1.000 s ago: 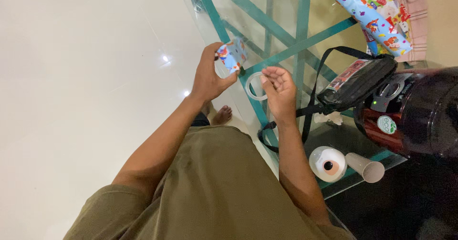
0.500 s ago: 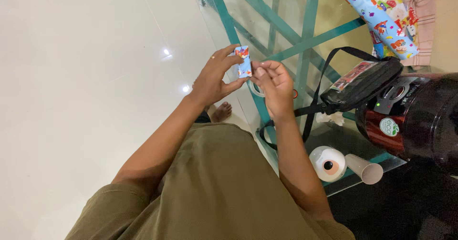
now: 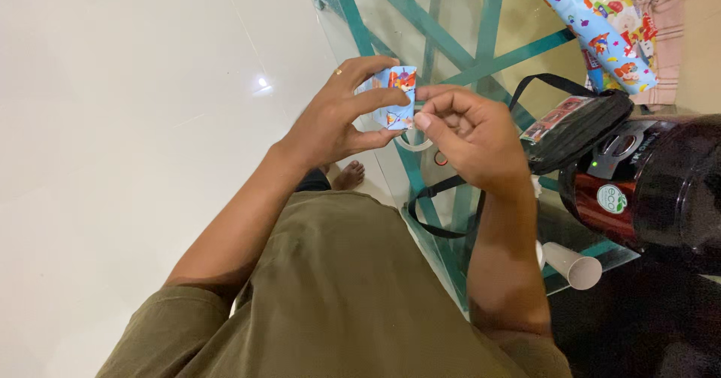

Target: The person wraps a small rectangular item in patterned paper on a glass table. They fold the paper edges, apply clear tape to secure the folds, and use scissors to trim excess paper. The process is repeated for multiple sides of the package.

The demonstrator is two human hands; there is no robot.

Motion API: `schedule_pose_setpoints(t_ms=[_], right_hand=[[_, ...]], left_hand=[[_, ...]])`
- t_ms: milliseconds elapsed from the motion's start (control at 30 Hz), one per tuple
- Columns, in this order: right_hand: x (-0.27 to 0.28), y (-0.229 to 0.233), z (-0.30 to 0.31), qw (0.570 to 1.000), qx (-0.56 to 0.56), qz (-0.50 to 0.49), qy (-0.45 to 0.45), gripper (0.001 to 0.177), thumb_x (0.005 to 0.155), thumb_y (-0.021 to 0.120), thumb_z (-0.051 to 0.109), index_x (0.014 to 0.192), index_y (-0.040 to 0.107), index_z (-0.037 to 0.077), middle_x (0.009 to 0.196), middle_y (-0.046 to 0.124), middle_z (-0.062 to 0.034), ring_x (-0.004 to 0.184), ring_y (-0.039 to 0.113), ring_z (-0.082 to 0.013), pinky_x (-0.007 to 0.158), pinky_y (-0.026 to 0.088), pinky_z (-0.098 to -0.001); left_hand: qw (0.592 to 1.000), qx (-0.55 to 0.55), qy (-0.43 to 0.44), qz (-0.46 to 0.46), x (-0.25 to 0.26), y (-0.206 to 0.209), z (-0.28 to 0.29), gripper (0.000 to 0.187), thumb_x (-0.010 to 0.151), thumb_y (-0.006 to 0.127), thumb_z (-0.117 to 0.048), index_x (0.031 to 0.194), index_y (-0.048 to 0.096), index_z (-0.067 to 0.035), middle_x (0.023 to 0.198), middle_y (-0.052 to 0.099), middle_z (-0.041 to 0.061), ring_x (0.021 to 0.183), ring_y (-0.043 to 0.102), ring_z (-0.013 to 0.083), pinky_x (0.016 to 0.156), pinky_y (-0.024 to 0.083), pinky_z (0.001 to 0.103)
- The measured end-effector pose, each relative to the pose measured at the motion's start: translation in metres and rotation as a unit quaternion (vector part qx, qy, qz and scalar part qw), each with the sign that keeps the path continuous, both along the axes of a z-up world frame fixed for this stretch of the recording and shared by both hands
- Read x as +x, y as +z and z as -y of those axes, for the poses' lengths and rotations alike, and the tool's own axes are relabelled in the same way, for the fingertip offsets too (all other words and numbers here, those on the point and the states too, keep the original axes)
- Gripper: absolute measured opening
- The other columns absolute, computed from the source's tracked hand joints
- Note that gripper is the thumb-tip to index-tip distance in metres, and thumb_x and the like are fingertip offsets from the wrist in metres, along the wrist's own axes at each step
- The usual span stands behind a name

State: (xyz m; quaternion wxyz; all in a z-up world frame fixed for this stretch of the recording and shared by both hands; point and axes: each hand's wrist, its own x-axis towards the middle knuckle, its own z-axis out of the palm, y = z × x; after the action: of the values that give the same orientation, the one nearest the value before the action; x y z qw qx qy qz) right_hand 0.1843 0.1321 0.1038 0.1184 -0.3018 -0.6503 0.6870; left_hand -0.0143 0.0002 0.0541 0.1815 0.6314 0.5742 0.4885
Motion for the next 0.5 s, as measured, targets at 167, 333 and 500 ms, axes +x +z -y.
schedule_pose_setpoints(t_ms=[167, 333, 500], right_hand=[[-0.009, 0.019, -0.003, 0.993, 0.082, 0.082, 0.034, 0.015, 0.098, 0.070, 0.008, 0.105, 0.069, -0.004, 0.111, 0.068, -0.0067, 0.073, 0.060, -0.0030, 0.054, 0.049, -0.0211], [-0.015, 0.027, 0.000, 0.985, 0.126, 0.103, 0.049, 0.014, 0.098, 0.072, 0.009, 0.099, 0.069, -0.004, 0.105, 0.068, -0.0069, 0.074, 0.062, -0.0052, 0.053, 0.051, -0.0226], [-0.020, 0.030, 0.001, 0.985, 0.135, 0.102, 0.042, 0.014, 0.094, 0.072, 0.010, 0.094, 0.070, -0.004, 0.110, 0.066, -0.0046, 0.079, 0.067, -0.0069, 0.050, 0.055, -0.0236]], left_hand=[[1.000, 0.003, -0.007, 0.006, 0.000, 0.011, 0.000, 0.040, 0.085, 0.088, -0.015, 0.121, 0.071, -0.016, 0.143, 0.056, 0.013, 0.132, 0.055, 0.0346, 0.109, 0.053, 0.045], [1.000, -0.004, -0.005, -0.004, 0.001, 0.014, 0.001, 0.037, 0.085, 0.087, -0.016, 0.119, 0.071, -0.016, 0.141, 0.058, 0.012, 0.132, 0.056, 0.0342, 0.107, 0.053, 0.045], [1.000, -0.010, -0.003, -0.008, 0.001, 0.015, 0.000, 0.037, 0.085, 0.087, -0.017, 0.118, 0.070, -0.016, 0.141, 0.058, 0.012, 0.132, 0.055, 0.0344, 0.106, 0.053, 0.045]])
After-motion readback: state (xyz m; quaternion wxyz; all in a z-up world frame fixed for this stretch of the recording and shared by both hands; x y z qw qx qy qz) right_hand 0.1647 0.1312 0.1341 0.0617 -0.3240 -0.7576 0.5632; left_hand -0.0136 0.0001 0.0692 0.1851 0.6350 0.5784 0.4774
